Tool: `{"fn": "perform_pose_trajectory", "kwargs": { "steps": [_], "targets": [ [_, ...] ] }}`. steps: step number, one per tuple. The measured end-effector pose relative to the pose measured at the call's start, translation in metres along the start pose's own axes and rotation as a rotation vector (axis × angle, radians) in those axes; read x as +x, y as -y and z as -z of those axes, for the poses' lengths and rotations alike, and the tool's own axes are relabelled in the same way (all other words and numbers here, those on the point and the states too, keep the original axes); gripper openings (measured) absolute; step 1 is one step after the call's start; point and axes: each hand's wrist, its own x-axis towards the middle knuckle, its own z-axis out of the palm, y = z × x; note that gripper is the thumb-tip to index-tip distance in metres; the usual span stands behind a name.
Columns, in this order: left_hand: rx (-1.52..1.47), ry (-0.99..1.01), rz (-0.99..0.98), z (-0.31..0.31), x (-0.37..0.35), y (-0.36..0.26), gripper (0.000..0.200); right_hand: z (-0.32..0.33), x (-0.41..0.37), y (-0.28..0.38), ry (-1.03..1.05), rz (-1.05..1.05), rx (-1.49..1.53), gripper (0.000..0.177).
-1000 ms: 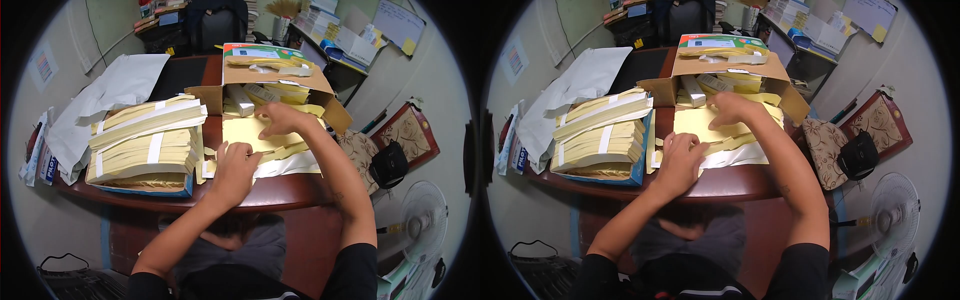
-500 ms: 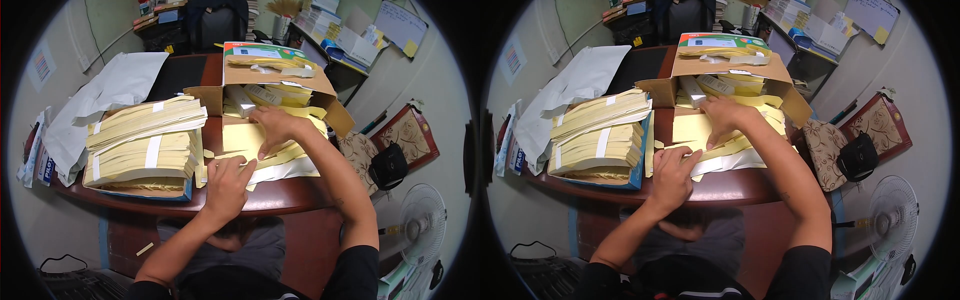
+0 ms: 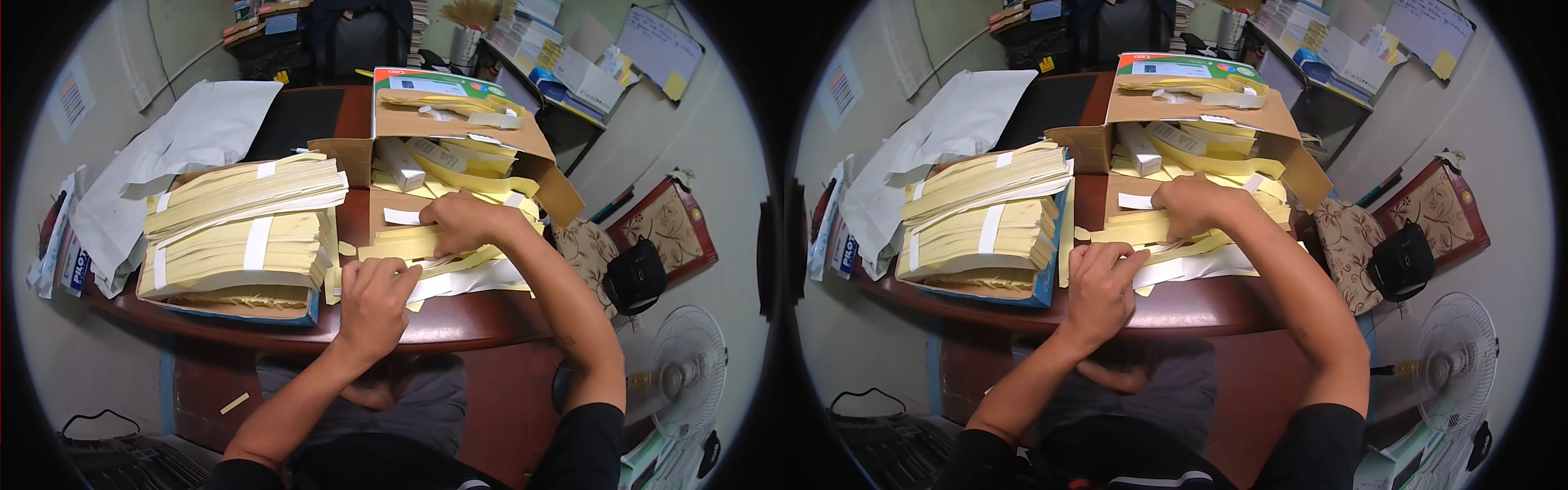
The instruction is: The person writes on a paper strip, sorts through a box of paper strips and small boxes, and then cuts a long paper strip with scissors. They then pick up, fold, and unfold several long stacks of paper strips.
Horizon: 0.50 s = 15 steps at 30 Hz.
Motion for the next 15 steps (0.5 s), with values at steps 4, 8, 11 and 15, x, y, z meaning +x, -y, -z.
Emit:
{"fn": "perform_pose_trajectory", "kwargs": {
  "steps": [4,8,11,15],
  "targets": [
    [-0.015,-0.018,-0.013,-0.001,0.001,0.000,0.038,-0.005,-0.007,-0.001,-0.205,0.040,-0.034,0.038],
    [0.000,-0.006,-0.015,-0.005,0.008,0.003,0.036,0.027,-0.026,-0.017,-0.594,0.141,0.069,0.033],
    [0.015,0.016,-0.002,-0.014,0.022,0.011,0.033,0.058,-0.047,-0.010,-0.829,0.207,0.228,0.031],
    [0.059,0.047,0.020,-0.022,0.041,0.019,0.023,0.090,-0.057,-0.014,-1.160,0.390,0.482,0.028]
  ]
}}
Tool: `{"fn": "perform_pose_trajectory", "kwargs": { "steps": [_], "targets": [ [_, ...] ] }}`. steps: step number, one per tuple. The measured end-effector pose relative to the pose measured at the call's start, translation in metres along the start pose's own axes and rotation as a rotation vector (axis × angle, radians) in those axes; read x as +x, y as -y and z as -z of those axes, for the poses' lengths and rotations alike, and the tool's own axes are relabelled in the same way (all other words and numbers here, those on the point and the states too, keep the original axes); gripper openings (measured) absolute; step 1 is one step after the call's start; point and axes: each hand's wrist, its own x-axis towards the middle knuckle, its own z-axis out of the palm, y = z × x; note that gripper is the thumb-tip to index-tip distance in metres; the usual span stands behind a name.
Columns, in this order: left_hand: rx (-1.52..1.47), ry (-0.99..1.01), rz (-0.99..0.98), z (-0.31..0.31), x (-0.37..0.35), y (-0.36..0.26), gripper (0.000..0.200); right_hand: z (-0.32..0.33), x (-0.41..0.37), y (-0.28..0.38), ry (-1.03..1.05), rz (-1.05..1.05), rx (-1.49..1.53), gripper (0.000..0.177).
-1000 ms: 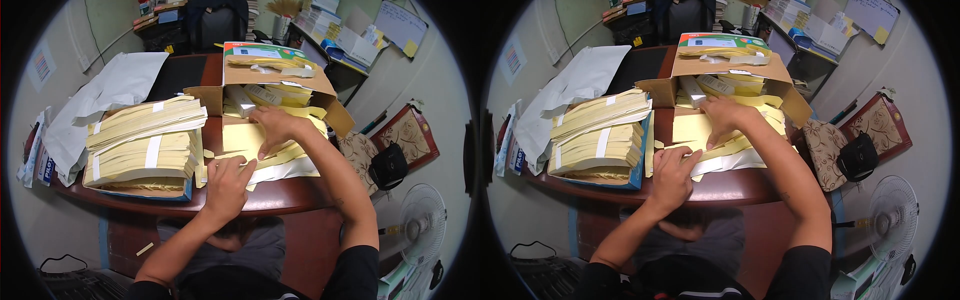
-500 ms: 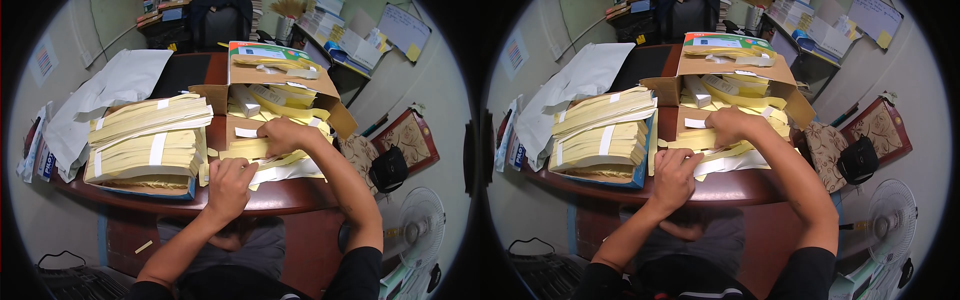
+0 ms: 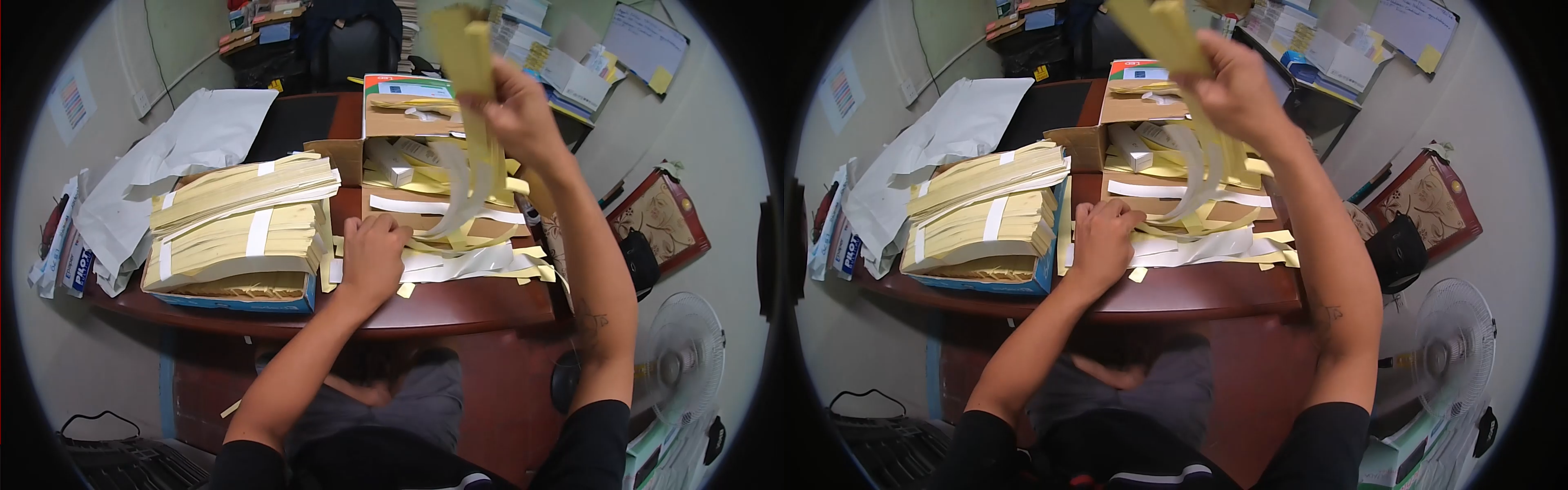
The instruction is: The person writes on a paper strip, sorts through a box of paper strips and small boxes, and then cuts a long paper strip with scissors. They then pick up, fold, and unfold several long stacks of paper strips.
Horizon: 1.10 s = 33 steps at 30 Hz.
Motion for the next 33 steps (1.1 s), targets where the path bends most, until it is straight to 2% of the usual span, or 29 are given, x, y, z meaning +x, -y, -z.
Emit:
{"fn": "perform_pose_trajectory", "kwargs": {
  "steps": [2,3,5,6,8,9,12,13,14,15,16,17,18,20,21,22,24,27,30,31,33],
  "targets": [
    [0.027,-0.001,-0.008,0.000,0.007,0.002,0.021,0.020,0.017,0.010,-0.126,0.016,0.111,0.026],
    [0.064,0.019,-0.003,-0.001,0.011,0.003,0.025,0.029,0.024,0.016,-0.244,0.039,0.056,0.023],
    [0.136,0.061,0.011,-0.003,0.017,0.007,0.035,0.045,0.043,0.037,-0.394,0.121,0.157,0.018],
    [0.161,-0.004,-0.002,-0.006,0.020,0.009,0.037,0.052,0.049,0.048,-0.468,0.162,0.207,0.016],
    [0.205,-0.136,-0.032,-0.011,0.028,0.009,0.041,0.070,0.054,0.068,-0.446,0.190,0.109,0.012],
    [0.192,-0.107,-0.006,-0.003,0.029,0.003,0.045,0.078,0.055,0.078,-0.436,0.204,0.056,0.011],
    [-0.064,-0.287,0.009,0.034,0.035,-0.026,0.043,0.076,0.040,0.120,-0.182,0.058,-0.098,0.017],
    [-0.152,-0.313,0.007,0.049,0.035,-0.033,0.037,0.058,0.026,0.119,-0.179,0.118,-0.195,0.015],
    [-0.513,-0.228,0.160,0.063,0.034,-0.039,0.036,0.041,0.012,0.118,-0.181,0.178,-0.291,0.014],
    [-0.869,-0.133,0.313,0.076,0.032,-0.043,0.037,0.062,-0.001,0.105,0.084,0.213,-0.479,0.019],
    [-1.221,-0.026,0.469,0.084,0.028,-0.042,0.038,0.050,-0.023,0.123,0.203,0.054,-0.603,0.018],
    [-1.551,0.153,0.545,0.089,0.021,-0.033,0.072,0.038,-0.043,0.116,0.267,0.058,-0.671,0.020],
    [-1.737,0.386,0.564,0.093,0.014,-0.028,0.083,0.025,-0.068,0.111,0.262,0.201,-0.691,0.021],
    [-2.074,0.884,0.587,0.092,-0.003,-0.021,0.104,0.006,-0.106,0.109,0.423,0.277,-0.667,0.026],
    [-2.082,0.973,0.654,0.079,-0.014,-0.016,0.116,-0.003,-0.124,0.109,0.523,0.243,-0.681,0.023],
    [-2.011,1.055,0.637,0.078,-0.017,-0.017,0.101,-0.012,-0.137,0.107,0.560,0.317,-0.664,0.021],
    [-1.668,1.189,0.624,0.075,-0.018,-0.019,0.071,-0.028,-0.167,0.101,0.614,0.263,-0.656,0.024],
    [-1.335,1.271,0.710,0.067,-0.017,-0.032,0.038,-0.043,-0.190,0.095,0.594,0.329,-0.717,0.019],
    [-1.265,1.254,0.776,0.060,-0.016,-0.036,0.031,-0.044,-0.201,0.088,0.601,0.306,-0.702,0.021],
    [-1.253,1.206,0.749,0.059,-0.016,-0.036,0.028,-0.042,-0.202,0.087,0.569,0.231,-0.614,0.031],
    [-1.086,1.217,0.601,0.060,-0.012,-0.036,0.027,-0.031,-0.199,0.090,0.578,0.056,-0.431,0.040]
  ]
}}
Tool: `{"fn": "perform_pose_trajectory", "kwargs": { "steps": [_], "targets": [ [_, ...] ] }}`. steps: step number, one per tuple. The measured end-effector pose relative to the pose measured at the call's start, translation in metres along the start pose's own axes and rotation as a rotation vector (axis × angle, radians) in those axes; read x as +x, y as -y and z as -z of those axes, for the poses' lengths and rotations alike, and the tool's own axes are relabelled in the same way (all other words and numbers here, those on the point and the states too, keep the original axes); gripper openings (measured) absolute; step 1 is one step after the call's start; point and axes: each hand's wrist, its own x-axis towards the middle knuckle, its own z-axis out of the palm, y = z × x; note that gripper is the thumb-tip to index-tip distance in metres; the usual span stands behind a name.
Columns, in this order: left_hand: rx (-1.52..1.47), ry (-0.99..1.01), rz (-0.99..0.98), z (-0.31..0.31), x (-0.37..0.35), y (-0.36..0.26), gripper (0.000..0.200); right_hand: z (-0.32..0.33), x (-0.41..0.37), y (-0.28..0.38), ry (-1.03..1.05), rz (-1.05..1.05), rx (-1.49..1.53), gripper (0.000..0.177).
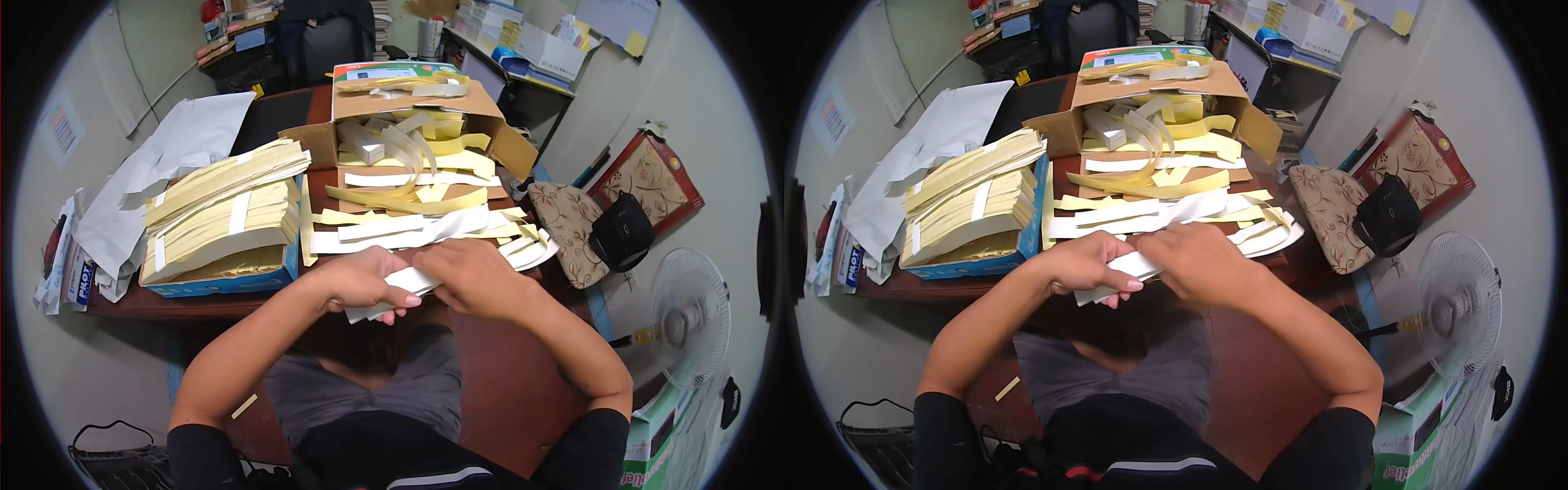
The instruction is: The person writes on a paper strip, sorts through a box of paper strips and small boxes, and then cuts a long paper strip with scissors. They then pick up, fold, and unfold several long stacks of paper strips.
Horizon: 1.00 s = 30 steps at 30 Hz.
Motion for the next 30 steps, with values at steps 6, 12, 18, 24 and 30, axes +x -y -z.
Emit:
{"fn": "perform_pose_trajectory", "kwargs": {
  "steps": [6,12,18,24,30],
  "targets": [
    [1.003,-0.436,-0.287,-0.005,-0.024,-0.013,0.018,0.020,-0.014,-0.039,0.343,-0.364,0.614,0.041],
    [1.160,-0.687,-0.320,0.003,-0.034,0.014,0.021,0.020,-0.030,-0.044,0.083,-0.279,0.077,0.022],
    [1.262,-0.865,-0.463,-0.004,-0.032,0.034,0.031,-0.011,-0.035,-0.043,0.061,-0.262,-0.131,0.026],
    [1.000,-0.962,-0.560,-0.008,-0.037,0.057,0.031,0.009,-0.067,-0.052,-0.029,-0.373,-0.002,0.032],
    [0.817,-0.983,-0.653,-0.016,-0.025,0.056,0.045,0.006,-0.091,-0.063,-0.168,-0.417,0.077,0.029]
  ]
}}
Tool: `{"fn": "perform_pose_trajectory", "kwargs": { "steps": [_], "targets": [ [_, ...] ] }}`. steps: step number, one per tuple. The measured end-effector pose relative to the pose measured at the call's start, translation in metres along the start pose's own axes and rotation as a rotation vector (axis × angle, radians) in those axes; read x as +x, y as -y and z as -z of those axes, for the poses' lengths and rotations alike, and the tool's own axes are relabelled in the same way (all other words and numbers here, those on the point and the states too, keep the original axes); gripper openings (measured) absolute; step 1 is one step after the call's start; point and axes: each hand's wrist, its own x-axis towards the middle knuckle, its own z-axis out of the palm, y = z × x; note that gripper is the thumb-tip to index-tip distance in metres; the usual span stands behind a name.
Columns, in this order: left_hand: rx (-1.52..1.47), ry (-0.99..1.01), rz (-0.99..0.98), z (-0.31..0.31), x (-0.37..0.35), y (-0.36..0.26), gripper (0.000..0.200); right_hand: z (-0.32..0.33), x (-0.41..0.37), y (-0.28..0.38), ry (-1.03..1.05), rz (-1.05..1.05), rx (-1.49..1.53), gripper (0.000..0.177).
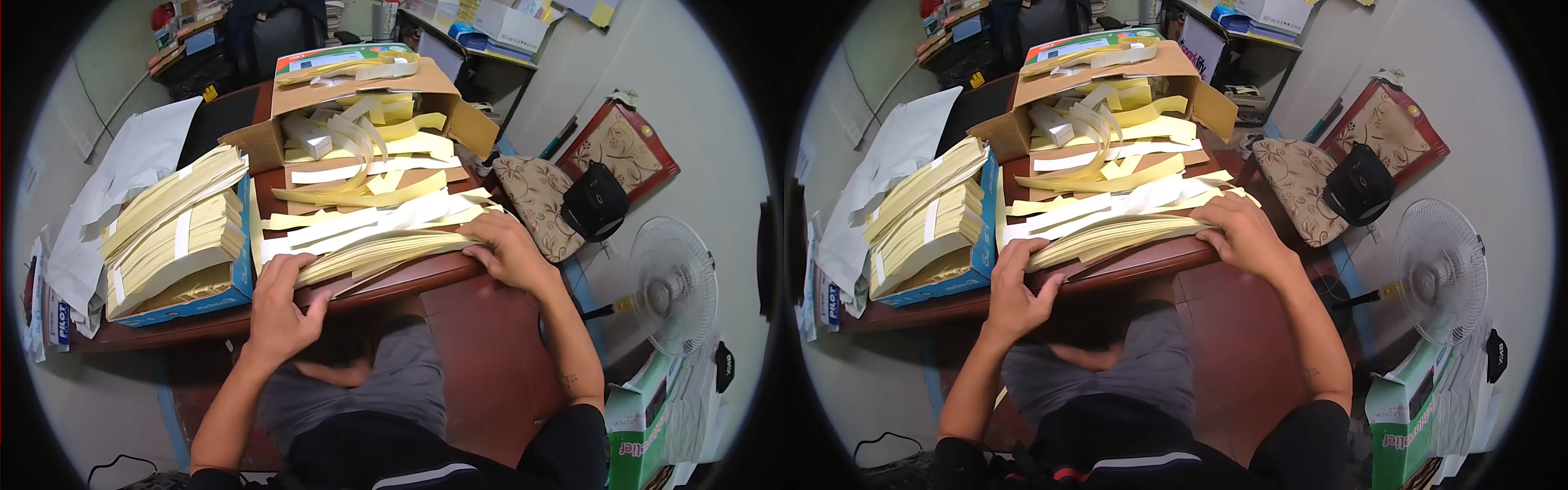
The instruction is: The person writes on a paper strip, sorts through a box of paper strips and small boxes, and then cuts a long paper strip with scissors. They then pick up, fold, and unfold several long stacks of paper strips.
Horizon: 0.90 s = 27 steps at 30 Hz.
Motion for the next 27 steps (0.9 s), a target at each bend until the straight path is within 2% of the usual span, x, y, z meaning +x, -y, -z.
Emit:
{"fn": "perform_pose_trajectory", "kwargs": {
  "steps": [4,10,12,15,18,24,27],
  "targets": [
    [-0.061,0.035,-0.021,0.000,0.006,-0.004,0.057,0.005,0.011,0.014,0.010,-0.015,-0.076,0.033],
    [-0.135,0.066,-0.037,0.003,0.008,-0.002,0.065,-0.008,0.031,0.022,-0.071,0.169,-0.083,0.036],
    [-0.086,0.070,-0.079,0.005,0.008,-0.004,0.068,-0.014,0.035,0.030,-0.029,0.231,-0.133,0.037],
    [-0.030,0.044,-0.027,-0.004,0.006,0.002,0.067,-0.027,0.038,0.037,-0.013,0.338,-0.192,0.042],
    [-0.102,0.026,0.003,-0.002,0.007,-0.001,0.064,-0.036,0.041,0.048,-0.012,0.421,-0.202,0.047],
    [-0.120,0.044,0.030,0.010,0.004,0.002,0.048,-0.045,0.047,0.049,-0.067,0.489,-0.199,0.046],
    [-0.119,0.021,0.029,0.011,0.001,0.007,0.043,-0.048,0.050,0.052,-0.065,0.534,-0.137,0.039]
  ]
}}
